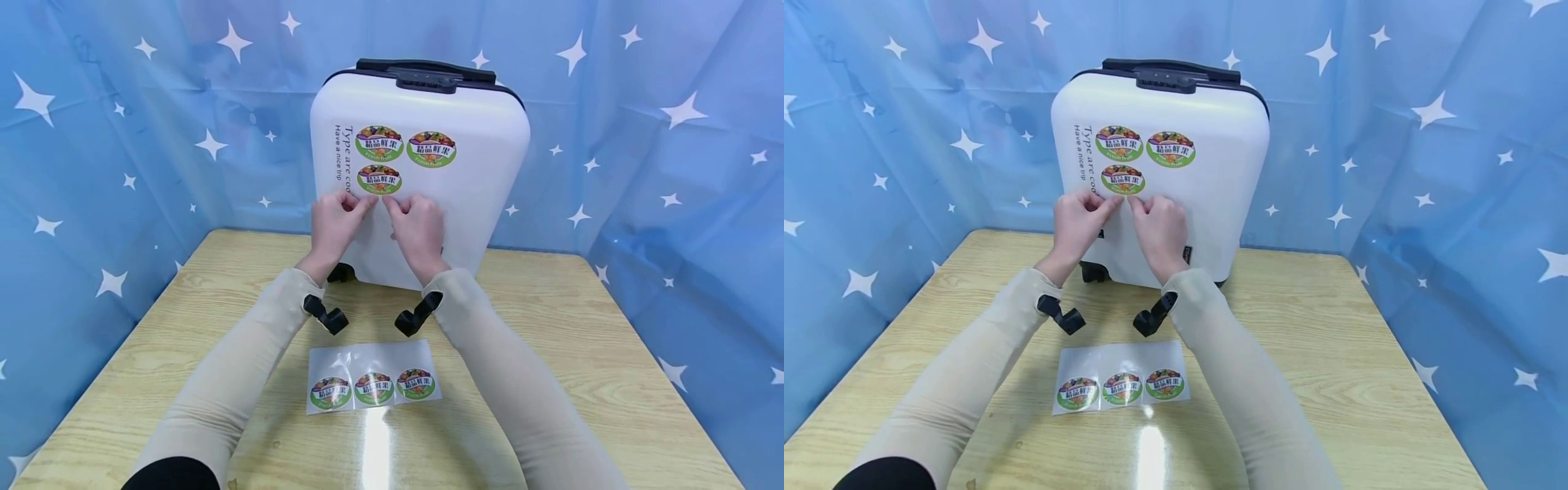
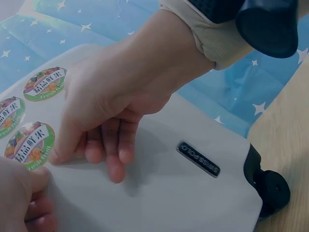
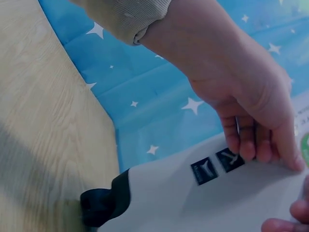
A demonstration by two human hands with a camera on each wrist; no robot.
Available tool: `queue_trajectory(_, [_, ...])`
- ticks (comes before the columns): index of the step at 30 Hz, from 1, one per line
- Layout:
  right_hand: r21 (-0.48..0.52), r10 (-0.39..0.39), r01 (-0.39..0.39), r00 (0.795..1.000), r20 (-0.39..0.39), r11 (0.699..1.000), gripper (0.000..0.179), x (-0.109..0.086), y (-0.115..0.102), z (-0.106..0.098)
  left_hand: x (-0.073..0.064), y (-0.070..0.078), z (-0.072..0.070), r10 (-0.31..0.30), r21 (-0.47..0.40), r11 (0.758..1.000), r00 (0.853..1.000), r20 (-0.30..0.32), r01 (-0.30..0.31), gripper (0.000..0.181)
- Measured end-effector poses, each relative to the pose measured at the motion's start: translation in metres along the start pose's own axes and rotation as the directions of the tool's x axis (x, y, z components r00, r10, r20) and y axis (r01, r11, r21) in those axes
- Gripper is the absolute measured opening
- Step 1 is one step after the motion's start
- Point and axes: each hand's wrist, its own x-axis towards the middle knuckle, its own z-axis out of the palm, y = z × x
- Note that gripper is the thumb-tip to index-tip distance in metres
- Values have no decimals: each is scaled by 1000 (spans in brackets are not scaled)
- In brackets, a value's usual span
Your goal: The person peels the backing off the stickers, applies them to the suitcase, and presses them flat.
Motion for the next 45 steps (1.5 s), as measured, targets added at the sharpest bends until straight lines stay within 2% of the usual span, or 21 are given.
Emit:
queue_trajectory(3, [7, 19, -19, 1000, 24, 1000, 44, -4, 4, 0, -4, -4, 0, -4, -8, 1000, 1000, 3, 4, 36])
queue_trajectory(8, [74, 38, -42, 998, 58, 996, 43, -15, 6, -3, -8, -9, -1, 9, -29, 1000, 1000, -4, -9, 35])
queue_trajectory(13, [130, 19, -27, 998, 55, 991, 42, -22, 6, -6, -10, -8, -2, 24, -39, 999, 1000, -1, -24, 35])
queue_trajectory(19, [123, 29, -35, 999, 43, 992, 40, -28, 8, -8, -13, -6, -5, 36, -50, 998, 999, 27, -35, 37])
queue_trajectory(25, [120, 6, -10, 999, 38, 993, 31, -34, 13, -9, -18, -8, -9, 27, -34, 999, 996, 83, -25, 35])
queue_trajectory(27, [129, 3, -8, 999, 37, 992, 29, -36, 15, -10, -22, -8, -11, 16, -36, 999, 993, 119, -12, 33])
queue_trajectory(32, [150, 26, -36, 997, 69, 988, 25, -45, 20, -14, -32, -9, -12, -18, -71, 997, 975, 222, 35, 27])
queue_trajectory(35, [184, 45, -63, 994, 101, 981, 23, -50, 22, -17, -37, -10, -12, -27, -80, 996, 964, 264, 50, 25])
queue_trajectory(40, [242, 56, -87, 990, 131, 966, 18, -58, 24, -21, -45, -10, -9, -28, -75, 996, 955, 295, 52, 23])
queue_trajectory(45, [302, 26, -62, 992, 123, 951, 14, -64, 27, -27, -53, -6, -9, -8, -87, 996, 952, 307, 36, 20])
